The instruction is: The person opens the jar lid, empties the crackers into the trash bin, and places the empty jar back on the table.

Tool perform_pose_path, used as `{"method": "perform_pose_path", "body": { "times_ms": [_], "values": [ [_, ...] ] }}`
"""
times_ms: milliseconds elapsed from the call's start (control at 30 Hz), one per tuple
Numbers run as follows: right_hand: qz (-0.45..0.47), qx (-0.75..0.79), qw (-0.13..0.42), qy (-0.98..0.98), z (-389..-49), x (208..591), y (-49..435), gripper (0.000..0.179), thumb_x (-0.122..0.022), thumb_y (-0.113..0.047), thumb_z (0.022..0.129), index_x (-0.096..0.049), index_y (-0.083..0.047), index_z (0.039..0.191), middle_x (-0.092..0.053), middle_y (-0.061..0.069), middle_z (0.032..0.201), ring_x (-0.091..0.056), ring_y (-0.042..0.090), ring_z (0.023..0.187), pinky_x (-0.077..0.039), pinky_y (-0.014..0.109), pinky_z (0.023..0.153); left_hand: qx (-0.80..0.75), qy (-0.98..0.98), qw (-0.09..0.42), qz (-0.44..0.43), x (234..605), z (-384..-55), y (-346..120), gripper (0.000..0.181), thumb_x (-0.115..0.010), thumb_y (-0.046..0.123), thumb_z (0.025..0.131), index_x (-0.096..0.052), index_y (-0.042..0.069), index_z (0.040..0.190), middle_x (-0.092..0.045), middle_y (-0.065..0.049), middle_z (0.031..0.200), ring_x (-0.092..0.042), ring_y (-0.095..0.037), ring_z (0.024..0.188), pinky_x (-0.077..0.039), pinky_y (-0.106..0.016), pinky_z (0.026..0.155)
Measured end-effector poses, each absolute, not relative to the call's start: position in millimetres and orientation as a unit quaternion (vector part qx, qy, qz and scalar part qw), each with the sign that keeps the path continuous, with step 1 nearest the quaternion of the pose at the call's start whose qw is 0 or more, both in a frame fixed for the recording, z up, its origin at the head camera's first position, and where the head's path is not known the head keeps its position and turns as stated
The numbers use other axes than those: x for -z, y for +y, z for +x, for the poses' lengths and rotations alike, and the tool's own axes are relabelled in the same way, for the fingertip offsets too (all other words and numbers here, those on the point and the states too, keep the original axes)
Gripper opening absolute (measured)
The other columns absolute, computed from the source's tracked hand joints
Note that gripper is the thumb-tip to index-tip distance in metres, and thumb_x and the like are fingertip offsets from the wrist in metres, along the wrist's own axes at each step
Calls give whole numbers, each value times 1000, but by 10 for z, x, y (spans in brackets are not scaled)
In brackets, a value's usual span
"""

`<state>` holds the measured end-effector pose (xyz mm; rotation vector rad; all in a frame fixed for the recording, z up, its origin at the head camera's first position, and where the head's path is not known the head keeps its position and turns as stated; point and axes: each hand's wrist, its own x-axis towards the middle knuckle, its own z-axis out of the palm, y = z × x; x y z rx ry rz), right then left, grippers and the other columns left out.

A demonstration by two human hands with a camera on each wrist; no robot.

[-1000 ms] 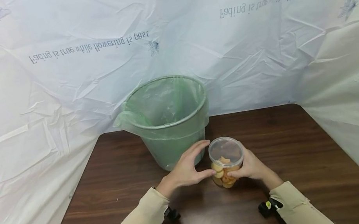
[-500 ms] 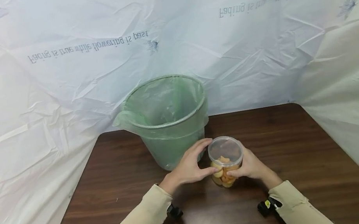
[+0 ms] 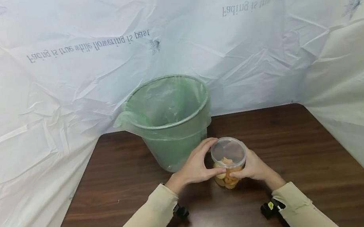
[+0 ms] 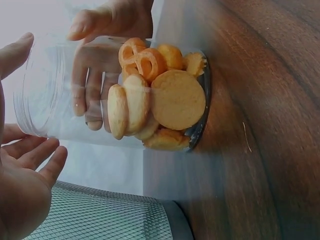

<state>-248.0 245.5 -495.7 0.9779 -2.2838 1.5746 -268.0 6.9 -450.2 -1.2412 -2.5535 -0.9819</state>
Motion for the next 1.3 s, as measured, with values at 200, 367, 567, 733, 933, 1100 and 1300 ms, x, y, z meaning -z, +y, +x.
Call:
{"method": "perform_pose_path", "body": {
  "times_ms": [200,367,567,733,933,1100,1300],
  "values": [
    [318,-522,98,-785,-2404,4803,2401,91,-84,11,57,-37,19,134,-54,38,118,-57,36,104,-46,21,92,324,-850,63,-411,4491,-2700,113,96,-78,53,76,-33,12,150,-36,-4,151,-43,-19,135,-41,-33,107],
    [323,-518,96,-787,-2414,4781,2386,91,-84,10,58,-37,18,135,-54,38,118,-55,42,102,-47,24,91,323,-854,59,-405,4479,-2700,134,97,-79,53,75,-33,12,150,-35,-5,152,-44,-19,134,-41,-33,107],
    [313,-526,93,-785,-2431,4792,2400,93,-84,11,56,-36,18,135,-54,37,118,-54,42,102,-48,25,89,327,-851,53,-408,4464,-2725,179,98,-78,55,76,-32,12,151,-35,-5,151,-46,-18,130,-43,-31,104],
    [305,-532,94,-784,-2498,4956,2459,95,-85,9,56,-38,12,138,-56,33,119,-56,38,103,-46,22,90,332,-846,52,-414,4492,-2743,213,98,-78,55,75,-32,11,150,-35,-4,150,-46,-16,129,-42,-28,104],
    [306,-542,78,-779,-2571,5070,2507,95,-85,6,58,-39,6,140,-57,28,120,-57,32,102,-47,22,89,329,-850,63,-407,4489,-2728,256,101,-78,55,74,-31,10,151,-34,-5,150,-46,-17,129,-42,-28,105],
    [303,-526,80,-791,-2476,4886,2436,92,-83,9,56,-37,18,135,-56,35,117,-54,47,99,-49,27,88,336,-851,62,-400,4480,-2705,291,103,-79,54,74,-30,8,151,-35,-8,149,-46,-18,130,-42,-28,104],
    [302,-513,86,-799,-2451,4861,2432,93,-84,8,56,-37,17,136,-56,35,118,-56,43,100,-50,29,86,343,-857,48,-383,4482,-2682,352,105,-78,57,73,-28,10,153,-34,-6,150,-47,-17,127,-45,-29,100]
  ]
}}
